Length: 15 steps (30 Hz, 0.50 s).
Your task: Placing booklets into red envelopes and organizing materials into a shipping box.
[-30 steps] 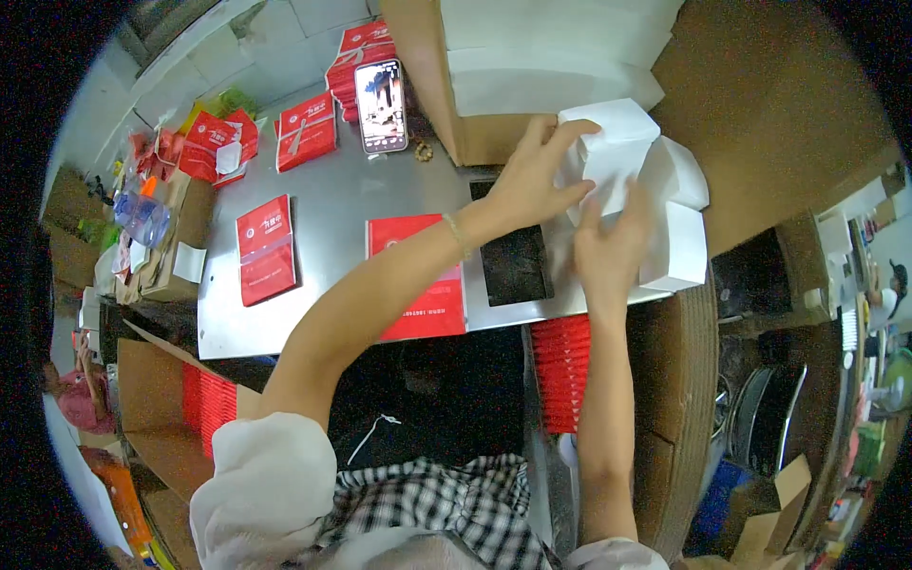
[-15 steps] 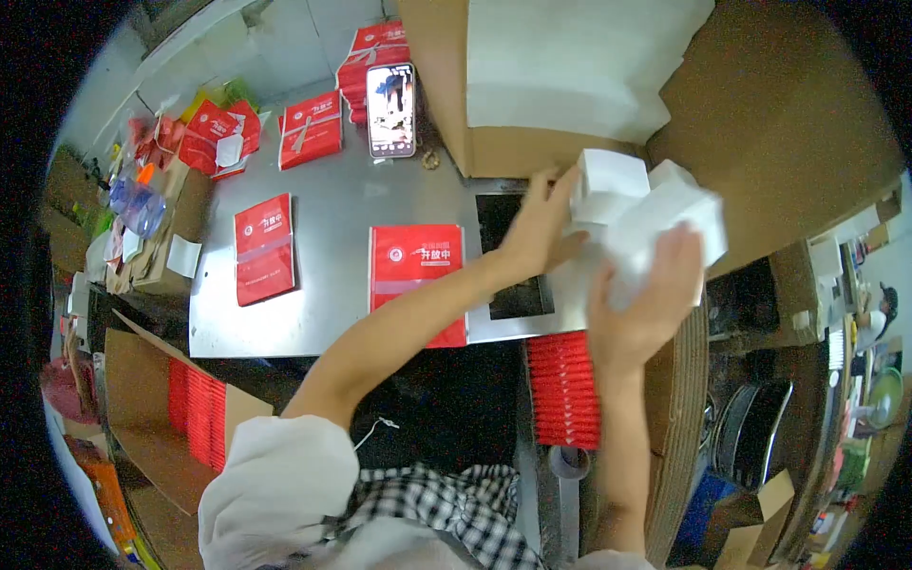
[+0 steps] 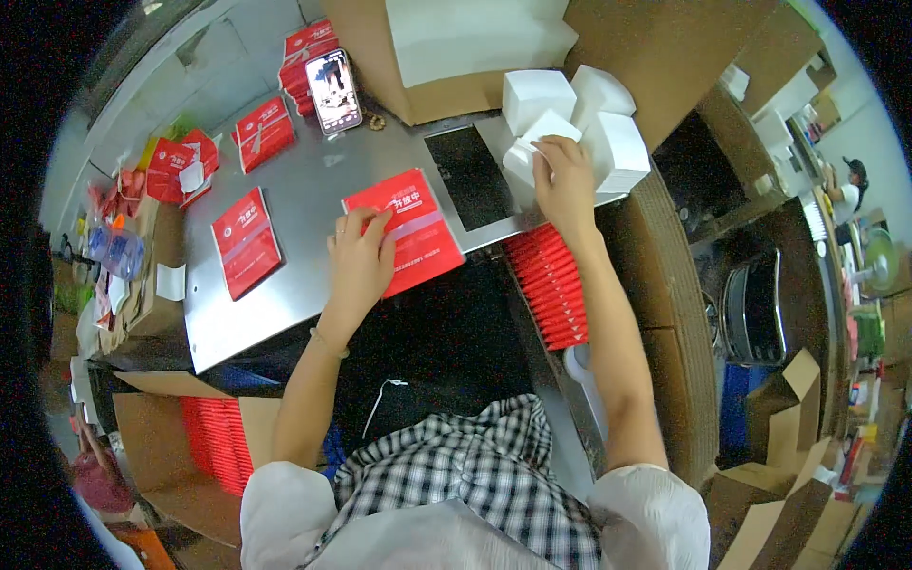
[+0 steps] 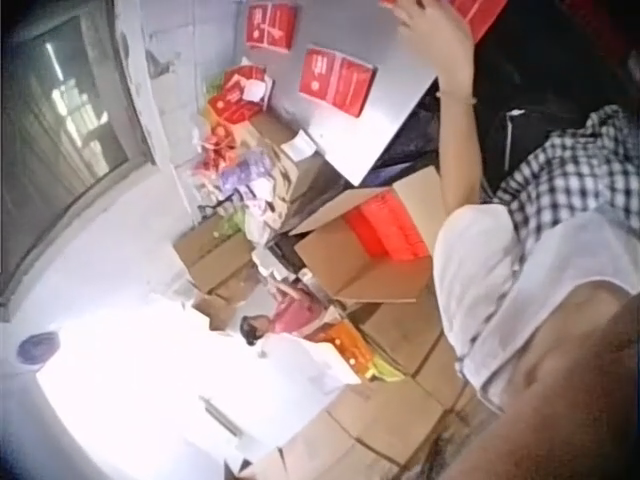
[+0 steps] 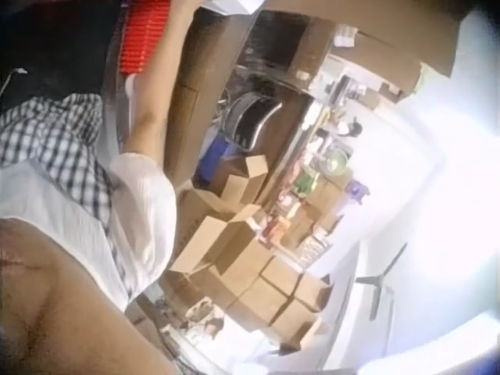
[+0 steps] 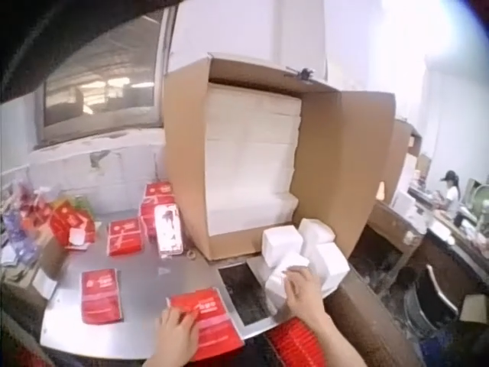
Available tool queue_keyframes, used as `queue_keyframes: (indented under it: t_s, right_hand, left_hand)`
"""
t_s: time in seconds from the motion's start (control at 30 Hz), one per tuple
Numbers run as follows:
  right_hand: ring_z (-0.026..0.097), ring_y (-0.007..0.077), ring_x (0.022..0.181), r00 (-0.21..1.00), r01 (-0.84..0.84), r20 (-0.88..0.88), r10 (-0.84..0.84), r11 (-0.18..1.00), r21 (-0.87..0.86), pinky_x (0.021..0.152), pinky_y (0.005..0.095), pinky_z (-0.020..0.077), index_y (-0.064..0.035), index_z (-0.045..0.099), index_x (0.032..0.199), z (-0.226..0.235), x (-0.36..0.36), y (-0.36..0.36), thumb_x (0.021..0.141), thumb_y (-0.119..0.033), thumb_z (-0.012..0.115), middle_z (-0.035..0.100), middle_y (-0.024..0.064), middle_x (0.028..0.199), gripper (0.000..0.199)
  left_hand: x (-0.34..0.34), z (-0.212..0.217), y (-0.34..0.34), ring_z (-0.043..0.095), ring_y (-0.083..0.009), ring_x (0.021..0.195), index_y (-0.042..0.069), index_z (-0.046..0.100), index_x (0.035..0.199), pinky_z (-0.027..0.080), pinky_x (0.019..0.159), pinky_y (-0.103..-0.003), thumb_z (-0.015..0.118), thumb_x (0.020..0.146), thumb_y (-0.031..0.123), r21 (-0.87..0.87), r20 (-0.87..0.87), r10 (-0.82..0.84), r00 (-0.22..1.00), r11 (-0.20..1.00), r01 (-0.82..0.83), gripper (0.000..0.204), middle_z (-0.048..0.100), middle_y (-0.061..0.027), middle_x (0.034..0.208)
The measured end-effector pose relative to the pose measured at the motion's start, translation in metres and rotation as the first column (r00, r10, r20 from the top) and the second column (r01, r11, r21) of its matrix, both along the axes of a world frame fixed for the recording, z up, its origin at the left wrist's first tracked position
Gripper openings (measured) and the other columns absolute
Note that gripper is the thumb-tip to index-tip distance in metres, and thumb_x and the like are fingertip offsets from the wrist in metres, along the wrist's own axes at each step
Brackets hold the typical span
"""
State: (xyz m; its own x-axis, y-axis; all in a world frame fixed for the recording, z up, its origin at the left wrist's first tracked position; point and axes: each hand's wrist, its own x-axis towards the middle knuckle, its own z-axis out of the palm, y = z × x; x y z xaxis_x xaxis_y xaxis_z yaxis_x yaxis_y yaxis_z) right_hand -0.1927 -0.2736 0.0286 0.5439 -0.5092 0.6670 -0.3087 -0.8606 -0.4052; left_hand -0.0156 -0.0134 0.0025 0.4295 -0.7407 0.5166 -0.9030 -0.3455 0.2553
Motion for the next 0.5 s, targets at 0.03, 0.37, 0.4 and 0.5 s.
queue_keyframes:
  t_s: [0.03, 0.37, 0.4, 0.5]
  right_hand:
    - [0.055, 0.0389, 0.105, 0.997, -0.039, -0.066, 0.035, 0.997, -0.062, 0.094, 0.0437, 0.0451, -0.0001, 0.069, 0.107, 0.003, 0.001, 0.000, 0.088, -0.007, 0.064, 0.065, 0.0166, 0.113, 0.021]
    - [0.066, 0.0181, 0.086, 0.996, -0.087, 0.060, 0.072, 0.945, 0.314, 0.073, 0.0299, 0.0513, -0.0009, 0.071, 0.099, 0.005, -0.007, -0.009, 0.087, -0.012, 0.069, 0.069, 0.0096, 0.104, 0.017]
    - [0.065, 0.0158, 0.083, 0.992, -0.128, 0.041, 0.122, 0.971, 0.200, 0.072, 0.0289, 0.0505, -0.0008, 0.071, 0.097, 0.002, -0.004, -0.019, 0.086, -0.013, 0.070, 0.068, 0.0082, 0.102, 0.017]
    - [0.066, 0.0250, 0.081, 0.981, -0.086, -0.180, 0.079, 0.996, -0.029, 0.071, 0.0359, 0.0515, -0.0028, 0.066, 0.111, 0.015, 0.000, -0.023, 0.085, -0.011, 0.067, 0.066, 0.0129, 0.097, 0.027]
  left_hand:
    - [0.004, -0.003, -0.002, 0.052, -0.0305, 0.112, 0.005, 0.068, 0.115, 0.040, 0.088, -0.045, 0.066, 0.084, 0.014, -0.011, -0.027, -0.006, 1.000, 1.000, 0.005, 0.032, 0.058, -0.0109, 0.116]
    - [0.005, -0.006, -0.001, 0.055, -0.0284, 0.106, 0.005, 0.067, 0.111, 0.043, 0.083, -0.045, 0.068, 0.085, 0.017, -0.041, 0.022, -0.055, 0.998, 0.998, 0.055, 0.029, 0.060, -0.0097, 0.109]
    - [0.006, -0.007, -0.003, 0.056, -0.0288, 0.105, 0.004, 0.067, 0.110, 0.044, 0.083, -0.045, 0.068, 0.085, 0.017, -0.051, -0.034, -0.053, 0.998, 0.997, 0.052, 0.028, 0.059, -0.0101, 0.108]
    - [0.016, -0.007, -0.009, 0.057, -0.0296, 0.104, 0.004, 0.065, 0.107, 0.045, 0.081, -0.044, 0.068, 0.086, 0.018, -0.068, -0.037, -0.026, 0.999, 0.997, 0.023, 0.026, 0.059, -0.0114, 0.106]
